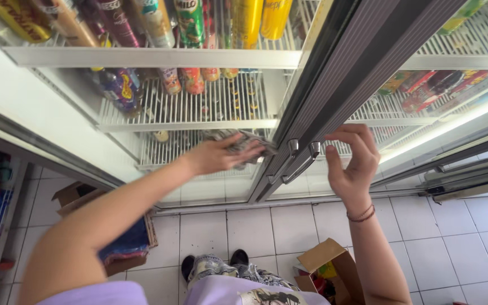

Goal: The person retrieves a green spray bottle from a cardboard box and sprays the glass door of a commercial refrigerator. They then wipe the glass surface with a cloth, moving from top to bottom. The person switches to a checkered cloth and continues wiping the refrigerator door.

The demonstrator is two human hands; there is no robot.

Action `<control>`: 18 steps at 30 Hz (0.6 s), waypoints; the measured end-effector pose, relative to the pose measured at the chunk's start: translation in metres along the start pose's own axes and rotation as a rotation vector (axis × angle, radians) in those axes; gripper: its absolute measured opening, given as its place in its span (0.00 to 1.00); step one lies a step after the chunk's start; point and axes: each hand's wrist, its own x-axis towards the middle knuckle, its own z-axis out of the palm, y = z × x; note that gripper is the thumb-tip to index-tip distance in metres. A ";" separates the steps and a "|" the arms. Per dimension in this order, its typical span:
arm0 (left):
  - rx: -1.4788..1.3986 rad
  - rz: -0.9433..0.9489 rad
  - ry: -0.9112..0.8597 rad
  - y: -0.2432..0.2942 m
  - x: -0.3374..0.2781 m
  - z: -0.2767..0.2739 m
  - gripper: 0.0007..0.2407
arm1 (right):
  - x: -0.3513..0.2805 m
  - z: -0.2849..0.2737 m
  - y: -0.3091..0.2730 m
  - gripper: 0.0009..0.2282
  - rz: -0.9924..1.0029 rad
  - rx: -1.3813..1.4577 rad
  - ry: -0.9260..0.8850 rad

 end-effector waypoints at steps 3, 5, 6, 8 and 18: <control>0.455 -0.003 0.199 -0.066 -0.032 -0.028 0.22 | -0.003 0.015 -0.001 0.06 0.030 0.016 -0.043; 0.586 -0.092 0.065 -0.133 -0.052 -0.057 0.24 | -0.006 0.026 -0.003 0.06 0.048 0.043 -0.073; 0.337 -0.352 0.238 -0.159 -0.077 -0.080 0.20 | -0.008 0.032 -0.004 0.06 0.048 0.054 -0.089; 0.410 -0.544 0.239 -0.168 -0.081 -0.085 0.21 | -0.008 0.044 -0.006 0.06 0.042 0.076 -0.105; 0.293 -0.211 -0.071 0.026 -0.192 0.028 0.21 | -0.027 0.111 -0.027 0.06 0.057 0.165 -0.192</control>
